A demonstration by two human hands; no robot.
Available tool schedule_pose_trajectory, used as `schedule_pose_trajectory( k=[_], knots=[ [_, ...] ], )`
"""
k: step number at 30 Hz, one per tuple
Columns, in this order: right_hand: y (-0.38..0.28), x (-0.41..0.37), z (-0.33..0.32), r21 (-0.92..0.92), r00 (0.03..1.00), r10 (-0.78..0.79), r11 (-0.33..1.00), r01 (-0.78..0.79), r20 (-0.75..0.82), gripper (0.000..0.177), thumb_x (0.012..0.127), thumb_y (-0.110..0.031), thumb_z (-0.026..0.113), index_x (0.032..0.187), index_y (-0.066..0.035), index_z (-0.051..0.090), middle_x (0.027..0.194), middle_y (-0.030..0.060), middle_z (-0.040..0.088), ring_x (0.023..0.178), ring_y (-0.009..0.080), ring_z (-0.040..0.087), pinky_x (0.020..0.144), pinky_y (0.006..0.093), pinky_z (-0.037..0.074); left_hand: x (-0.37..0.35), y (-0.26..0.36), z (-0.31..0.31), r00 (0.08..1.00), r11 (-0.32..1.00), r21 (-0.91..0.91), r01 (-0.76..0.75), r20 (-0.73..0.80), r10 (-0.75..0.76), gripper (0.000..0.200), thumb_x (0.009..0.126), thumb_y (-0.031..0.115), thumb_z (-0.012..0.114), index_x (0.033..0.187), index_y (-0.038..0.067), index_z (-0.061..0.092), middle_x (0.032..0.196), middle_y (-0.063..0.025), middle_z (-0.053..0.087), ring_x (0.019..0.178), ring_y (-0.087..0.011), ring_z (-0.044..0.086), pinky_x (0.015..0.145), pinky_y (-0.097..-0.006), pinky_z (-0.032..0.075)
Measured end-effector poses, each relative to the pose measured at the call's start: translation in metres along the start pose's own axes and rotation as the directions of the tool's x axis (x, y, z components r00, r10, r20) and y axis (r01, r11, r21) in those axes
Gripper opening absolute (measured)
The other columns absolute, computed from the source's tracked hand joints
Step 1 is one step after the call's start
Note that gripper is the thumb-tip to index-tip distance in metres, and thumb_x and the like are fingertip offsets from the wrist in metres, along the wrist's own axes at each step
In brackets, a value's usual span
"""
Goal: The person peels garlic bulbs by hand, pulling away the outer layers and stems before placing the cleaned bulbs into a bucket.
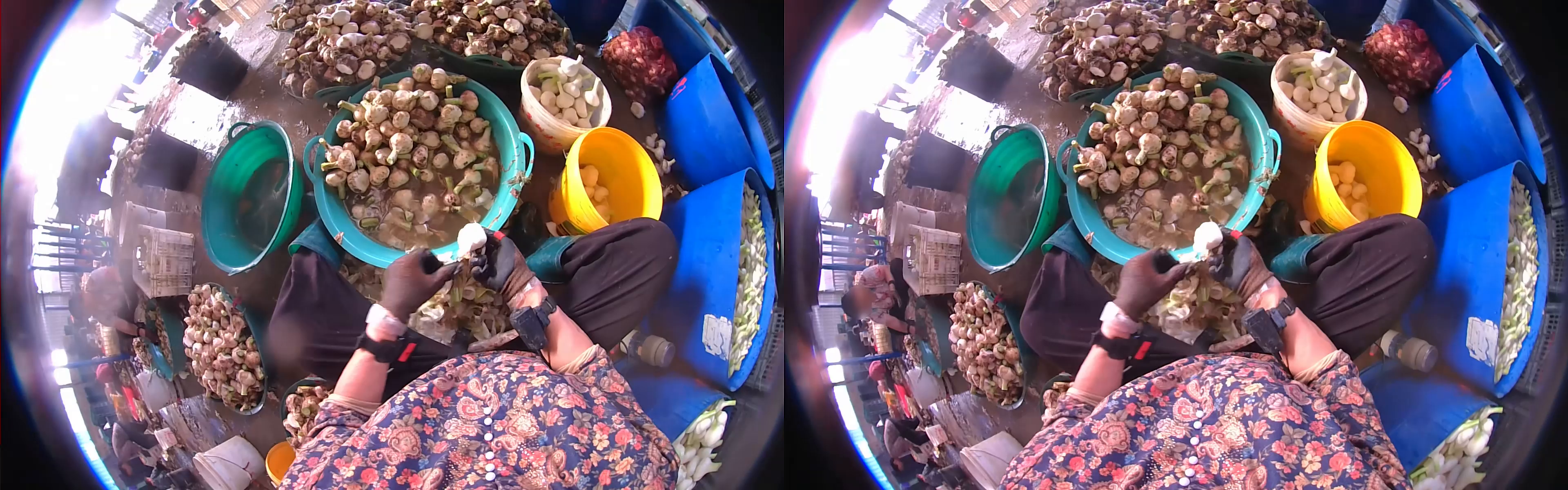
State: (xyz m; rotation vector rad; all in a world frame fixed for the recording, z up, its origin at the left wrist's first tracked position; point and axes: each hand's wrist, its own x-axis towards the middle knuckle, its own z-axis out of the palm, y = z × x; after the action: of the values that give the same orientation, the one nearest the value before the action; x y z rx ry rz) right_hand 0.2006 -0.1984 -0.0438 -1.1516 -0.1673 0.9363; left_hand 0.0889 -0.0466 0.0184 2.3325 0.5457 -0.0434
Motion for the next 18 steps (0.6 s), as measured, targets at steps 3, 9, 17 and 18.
schedule_pose_trajectory(
  k=[3,9,17,18],
  knots=[
    [0.012,0.001,-0.007,-0.583,0.92,-0.316,0.711,0.393,0.234,0.017,0.077,-0.003,0.053,0.093,-0.002,0.056,0.08,0.0053,0.059,0.073,0.0168,0.058,0.064,0.0282,0.047,0.011,0.012,0.028,0.987,0.992,0.035,-0.124,-0.099,0.127,0.028,0.078,0.032,0.068,0.079,0.004,0.062,0.066,-0.0107,0.062,0.056,-0.0286,0.058,0.055,-0.0325,0.046],
    [0.022,0.014,-0.025,0.684,0.911,0.363,0.615,-0.392,0.196,0.016,0.087,-0.016,0.05,0.091,-0.004,0.059,0.075,0.0009,0.058,0.062,0.0129,0.053,0.054,0.025,0.042,0.002,-0.003,0.001,0.893,0.221,-0.885,0.409,0.438,0.103,0.024,0.086,0.02,0.062,0.079,-0.003,0.06,0.071,-0.0082,0.063,0.062,-0.0129,0.059,0.056,-0.0262,0.046],
    [-0.076,0.029,-0.056,0.738,0.997,0.039,0.674,0.027,-0.072,0.058,0.089,-0.055,0.042,0.108,-0.002,0.057,0.092,0.0158,0.065,0.079,0.028,0.065,0.066,0.0428,0.054,0.131,-0.088,0.05,0.991,0.957,0.29,0.027,0.117,-0.063,0.071,0.067,0.039,0.073,0.121,0.002,0.047,0.12,-0.0166,0.052,0.1,-0.0379,0.056,0.088,-0.0437,0.046],
    [-0.102,0.025,-0.054,0.751,0.998,-0.062,0.659,0.036,0.006,0.072,0.086,-0.064,0.036,0.119,-0.002,0.051,0.108,0.0197,0.061,0.094,0.0341,0.063,0.074,0.0497,0.054,0.151,-0.099,0.066,0.985,0.936,0.352,-0.007,0.165,-0.055,0.075,0.066,0.038,0.073,0.125,0.003,0.042,0.13,-0.0176,0.041,0.106,-0.0371,0.053,0.09,-0.0426,0.045]
  ],
)
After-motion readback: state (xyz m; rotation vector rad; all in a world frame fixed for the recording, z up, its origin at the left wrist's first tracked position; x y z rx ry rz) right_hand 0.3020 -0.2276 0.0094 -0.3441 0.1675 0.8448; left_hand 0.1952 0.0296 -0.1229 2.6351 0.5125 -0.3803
